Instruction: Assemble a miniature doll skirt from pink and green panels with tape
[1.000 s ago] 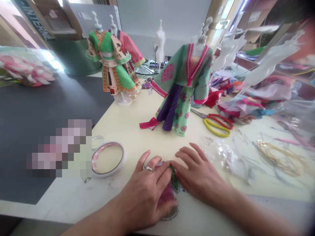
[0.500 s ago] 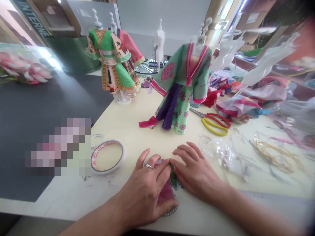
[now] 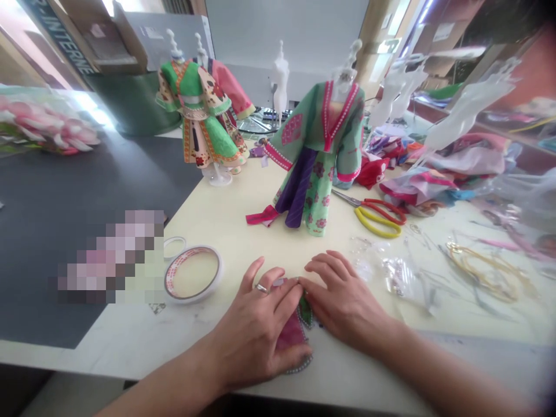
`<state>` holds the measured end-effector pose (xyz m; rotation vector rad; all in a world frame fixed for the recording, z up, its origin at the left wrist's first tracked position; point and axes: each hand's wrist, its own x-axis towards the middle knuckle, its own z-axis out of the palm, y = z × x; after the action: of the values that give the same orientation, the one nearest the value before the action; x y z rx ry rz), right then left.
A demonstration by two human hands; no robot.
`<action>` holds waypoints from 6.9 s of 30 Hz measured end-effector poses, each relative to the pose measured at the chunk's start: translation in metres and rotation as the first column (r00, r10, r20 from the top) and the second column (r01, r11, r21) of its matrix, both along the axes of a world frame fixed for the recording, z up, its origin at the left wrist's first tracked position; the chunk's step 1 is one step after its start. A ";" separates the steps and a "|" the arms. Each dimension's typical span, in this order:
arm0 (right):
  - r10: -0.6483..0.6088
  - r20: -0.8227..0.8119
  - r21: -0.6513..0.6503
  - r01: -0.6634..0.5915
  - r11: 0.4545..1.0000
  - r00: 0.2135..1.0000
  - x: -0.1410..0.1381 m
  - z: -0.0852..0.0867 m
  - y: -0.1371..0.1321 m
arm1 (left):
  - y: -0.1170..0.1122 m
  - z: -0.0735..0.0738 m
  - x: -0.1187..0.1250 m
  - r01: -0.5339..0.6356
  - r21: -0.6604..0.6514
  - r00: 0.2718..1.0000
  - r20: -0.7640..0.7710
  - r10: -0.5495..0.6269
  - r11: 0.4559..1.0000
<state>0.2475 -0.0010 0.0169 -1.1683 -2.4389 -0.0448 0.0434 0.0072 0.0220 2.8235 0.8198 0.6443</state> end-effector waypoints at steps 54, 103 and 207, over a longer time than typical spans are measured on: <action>-0.463 0.093 -0.406 0.458 0.791 0.882 -0.034 0.019 -0.003 | 0.000 -0.007 -0.007 -0.089 0.021 0.961 0.266 0.080 0.996; -0.435 -0.028 -0.395 0.390 0.832 0.900 -0.033 0.007 -0.009 | 0.018 0.010 0.023 -0.343 -0.258 0.938 -0.040 0.345 0.903; -0.563 -0.590 -0.663 0.052 0.747 0.579 -0.026 0.024 0.025 | 0.057 0.024 0.027 -0.013 -0.778 0.885 0.284 0.370 0.629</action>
<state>0.2212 0.0244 0.0407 -1.4713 -1.4312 0.9823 0.0705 0.0646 0.0462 1.7494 1.0125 0.6850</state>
